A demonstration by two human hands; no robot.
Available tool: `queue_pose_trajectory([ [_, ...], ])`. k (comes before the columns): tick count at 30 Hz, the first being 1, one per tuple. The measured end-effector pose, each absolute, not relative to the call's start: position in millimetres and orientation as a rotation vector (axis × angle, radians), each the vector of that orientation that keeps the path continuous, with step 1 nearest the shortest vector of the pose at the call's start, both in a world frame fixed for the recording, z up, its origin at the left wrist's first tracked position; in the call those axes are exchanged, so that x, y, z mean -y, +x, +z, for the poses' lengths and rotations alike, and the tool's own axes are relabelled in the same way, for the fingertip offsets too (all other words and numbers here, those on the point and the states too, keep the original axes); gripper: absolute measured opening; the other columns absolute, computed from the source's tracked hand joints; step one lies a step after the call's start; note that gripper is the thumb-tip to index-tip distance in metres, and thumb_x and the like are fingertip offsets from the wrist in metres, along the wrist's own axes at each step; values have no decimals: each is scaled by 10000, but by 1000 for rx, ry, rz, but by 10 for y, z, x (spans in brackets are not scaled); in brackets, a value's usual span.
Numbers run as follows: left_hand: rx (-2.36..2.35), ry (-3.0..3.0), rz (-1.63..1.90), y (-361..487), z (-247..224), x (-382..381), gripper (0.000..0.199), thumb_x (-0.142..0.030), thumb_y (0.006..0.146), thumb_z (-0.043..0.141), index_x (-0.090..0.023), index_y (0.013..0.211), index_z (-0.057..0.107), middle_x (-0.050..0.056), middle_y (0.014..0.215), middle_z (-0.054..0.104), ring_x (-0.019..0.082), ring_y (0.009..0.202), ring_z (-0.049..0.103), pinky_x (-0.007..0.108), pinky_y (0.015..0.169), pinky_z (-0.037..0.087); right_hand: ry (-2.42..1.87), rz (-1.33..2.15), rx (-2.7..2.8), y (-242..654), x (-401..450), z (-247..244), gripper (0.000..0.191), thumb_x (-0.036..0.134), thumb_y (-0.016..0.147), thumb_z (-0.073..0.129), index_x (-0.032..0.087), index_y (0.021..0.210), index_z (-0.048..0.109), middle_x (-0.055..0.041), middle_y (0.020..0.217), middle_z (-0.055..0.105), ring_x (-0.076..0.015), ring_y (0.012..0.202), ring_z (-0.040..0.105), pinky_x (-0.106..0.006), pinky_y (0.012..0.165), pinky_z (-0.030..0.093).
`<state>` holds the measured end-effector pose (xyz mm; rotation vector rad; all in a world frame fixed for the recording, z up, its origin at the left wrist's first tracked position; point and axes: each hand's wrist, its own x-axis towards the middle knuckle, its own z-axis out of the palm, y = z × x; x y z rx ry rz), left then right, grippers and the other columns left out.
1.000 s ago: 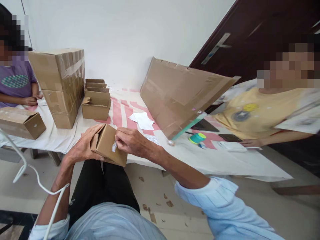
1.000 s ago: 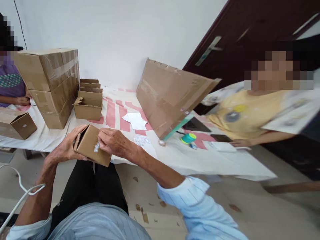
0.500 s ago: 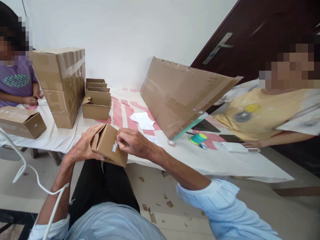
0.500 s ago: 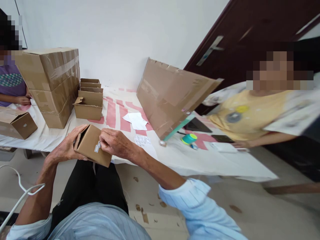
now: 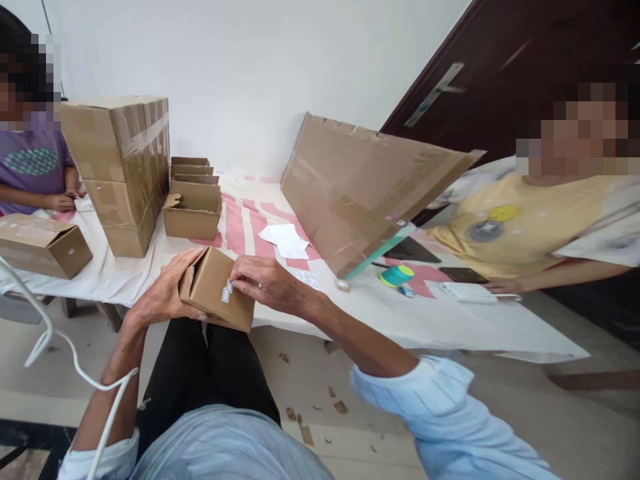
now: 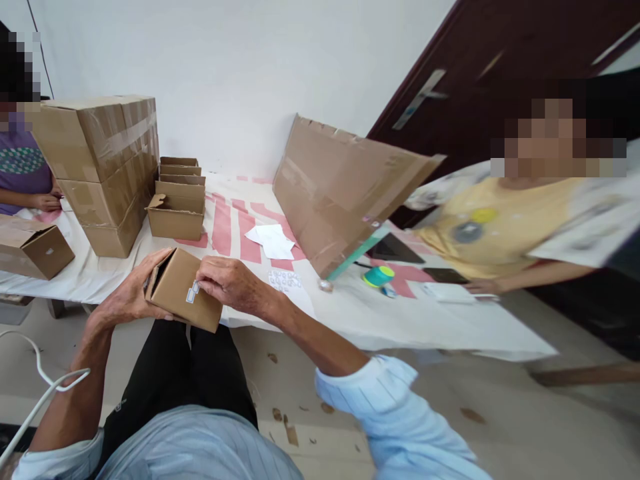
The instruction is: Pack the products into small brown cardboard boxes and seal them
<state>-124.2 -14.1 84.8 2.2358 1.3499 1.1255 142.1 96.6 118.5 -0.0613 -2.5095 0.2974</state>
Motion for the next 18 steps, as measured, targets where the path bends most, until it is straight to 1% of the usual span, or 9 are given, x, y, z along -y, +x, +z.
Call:
queue_pose_trajectory([
  [7,-1338,2247,1114,-1243,866,143,1235,-657,687,954,-270,1690,346,194,1679,465,442,1563,431,606,1307,332,-62,272,2489,1392,-975,1123,178,98,1020,520,242,922,553,-38,878,657,-188,803,622,-320,736,522],
  [11,-1341,2247,1111,-1243,870,147,1228,-659,690,951,-263,1686,352,195,1680,464,441,1564,430,601,1310,328,-45,269,2462,1384,-982,1093,191,71,994,518,241,915,552,-37,871,649,-193,794,608,-324,731,516],
  [14,-1349,2239,1108,-1241,879,148,1227,-656,690,950,-258,1686,355,194,1679,467,444,1562,431,602,1311,329,-46,297,2455,1396,-991,1088,170,87,1000,536,238,932,573,-41,879,657,-201,807,618,-329,734,527],
  [18,-1353,2220,1111,-1238,896,145,1239,-649,677,962,-260,1685,357,192,1684,463,444,1566,427,610,1314,327,-63,353,2438,1410,-996,1095,91,164,1040,581,231,991,617,-63,934,693,-213,860,654,-348,773,562],
])
